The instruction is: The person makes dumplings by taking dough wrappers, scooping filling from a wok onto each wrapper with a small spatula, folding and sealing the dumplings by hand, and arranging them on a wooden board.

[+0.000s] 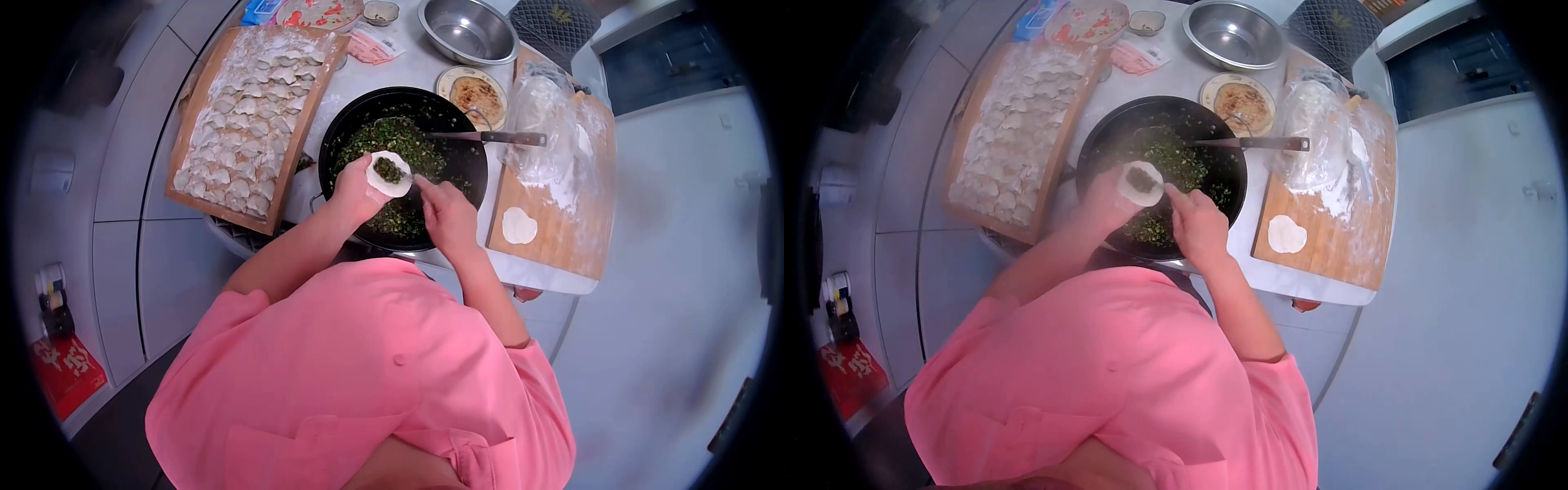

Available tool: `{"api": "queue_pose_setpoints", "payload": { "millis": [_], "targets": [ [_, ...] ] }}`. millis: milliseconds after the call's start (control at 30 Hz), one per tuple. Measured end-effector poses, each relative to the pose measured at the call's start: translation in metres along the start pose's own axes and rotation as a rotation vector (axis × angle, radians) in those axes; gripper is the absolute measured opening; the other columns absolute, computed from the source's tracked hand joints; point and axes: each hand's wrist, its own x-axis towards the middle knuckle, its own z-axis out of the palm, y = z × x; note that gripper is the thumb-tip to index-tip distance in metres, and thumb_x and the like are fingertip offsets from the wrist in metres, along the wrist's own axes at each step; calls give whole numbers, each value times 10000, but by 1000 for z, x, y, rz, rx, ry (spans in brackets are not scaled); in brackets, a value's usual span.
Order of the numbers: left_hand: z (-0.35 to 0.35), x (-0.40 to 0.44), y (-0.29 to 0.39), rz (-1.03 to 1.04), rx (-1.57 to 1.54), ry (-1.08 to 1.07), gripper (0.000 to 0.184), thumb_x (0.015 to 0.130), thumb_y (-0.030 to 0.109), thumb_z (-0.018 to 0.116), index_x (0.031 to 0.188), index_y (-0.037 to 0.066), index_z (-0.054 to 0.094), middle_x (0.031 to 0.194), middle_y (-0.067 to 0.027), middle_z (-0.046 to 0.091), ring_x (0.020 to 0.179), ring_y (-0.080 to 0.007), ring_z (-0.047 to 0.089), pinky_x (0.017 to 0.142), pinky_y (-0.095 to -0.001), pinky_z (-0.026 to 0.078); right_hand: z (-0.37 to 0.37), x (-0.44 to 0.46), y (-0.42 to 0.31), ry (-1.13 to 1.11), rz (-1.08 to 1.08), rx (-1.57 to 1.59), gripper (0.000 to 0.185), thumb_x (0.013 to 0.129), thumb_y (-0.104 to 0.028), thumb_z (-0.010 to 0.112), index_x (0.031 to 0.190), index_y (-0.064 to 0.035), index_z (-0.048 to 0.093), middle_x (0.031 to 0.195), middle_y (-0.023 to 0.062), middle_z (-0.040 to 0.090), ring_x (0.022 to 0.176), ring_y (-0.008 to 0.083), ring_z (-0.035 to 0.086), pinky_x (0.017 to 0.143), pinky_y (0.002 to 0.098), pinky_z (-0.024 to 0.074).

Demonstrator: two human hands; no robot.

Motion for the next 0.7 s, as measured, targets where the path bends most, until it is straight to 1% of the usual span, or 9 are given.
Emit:
{"api": "queue_pose_setpoints", "payload": {
  "millis": [33, 200, 267, 367, 400, 500, 567, 633, 700],
  "targets": [
    [-2, 3, -1, 81, 57, -90, 360, 950, 220, 277, 1183, -19, 411, 1172, -201, 484, 1108, -337, 472, 952, -509, 371, 1, -3, -3, -20, -60, -107, 462, 730, -33, 550, 1175, -156, 559, 760, 77, 466, 731, 246, 530, 562, 374, 459],
    [-5, 3, 10, 222, 156, -169, 350, 942, 210, 291, 1155, -23, 441, 1154, -192, 502, 1097, -338, 477, 965, -498, 358, 1, -13, -20, -105, -91, -183, 594, 677, -3, 549, 1245, -170, 504, 841, 77, 467, 793, 251, 514, 555, 366, 475],
    [-8, 0, 18, 252, 153, -159, 345, 943, 212, 294, 1143, -21, 451, 1152, -188, 508, 1091, -333, 484, 963, -490, 363, -5, -13, -22, -144, -99, -202, 569, 683, -4, 551, 1230, -153, 515, 828, 80, 467, 789, 253, 515, 566, 370, 476],
    [-7, -8, 37, 290, 182, 14, 342, 949, 234, 308, 1135, -12, 456, 1141, -172, 521, 1087, -324, 493, 960, -481, 368, -8, -17, -10, -133, -91, -210, 550, 685, -4, 554, 1218, -138, 524, 821, 80, 466, 788, 254, 514, 581, 376, 479],
    [-8, -9, 43, 296, 189, 56, 341, 951, 243, 313, 1132, -8, 458, 1137, -167, 526, 1086, -321, 496, 959, -478, 370, -4, -18, -3, -147, -43, -254, 504, 710, -10, 548, 1199, -130, 538, 819, 82, 461, 792, 258, 512, 590, 381, 479],
    [-16, -5, 47, 155, -234, 96, 332, 946, 263, 350, 1125, 4, 457, 1130, -152, 530, 1082, -302, 504, 951, -482, 376, 12, -15, 15, -128, 57, -293, 421, 749, -33, 525, 1156, -129, 567, 821, 96, 514, 778, 275, 553, 602, 390, 481],
    [-7, -23, 45, 187, -106, 103, 332, 943, 266, 361, 1125, 6, 457, 1131, -152, 529, 1084, -299, 504, 950, -479, 377, 25, -11, 29, -97, 193, -247, 297, 798, -80, 505, 1076, -104, 607, 808, 136, 598, 768, 303, 601, 647, 407, 486],
    [2, -30, 52, 67, -271, 135, 300, 944, 126, 394, 1180, -57, 406, 1136, -156, 531, 1076, -241, 526, 906, -375, 454, 31, -5, 32, -154, 237, -165, 254, 811, -100, 500, 1034, -88, 620, 796, 159, 614, 765, 313, 612, 665, 416, 486],
    [4, -35, 47, 101, -157, 158, 316, 908, 94, 462, 1181, -56, 408, 1128, -147, 536, 1056, -241, 538, 891, -373, 462, 43, -2, 37, -203, 286, 27, 224, 832, -138, 498, 988, -65, 641, 768, 203, 625, 761, 323, 625, 675, 416, 481]
  ]
}}
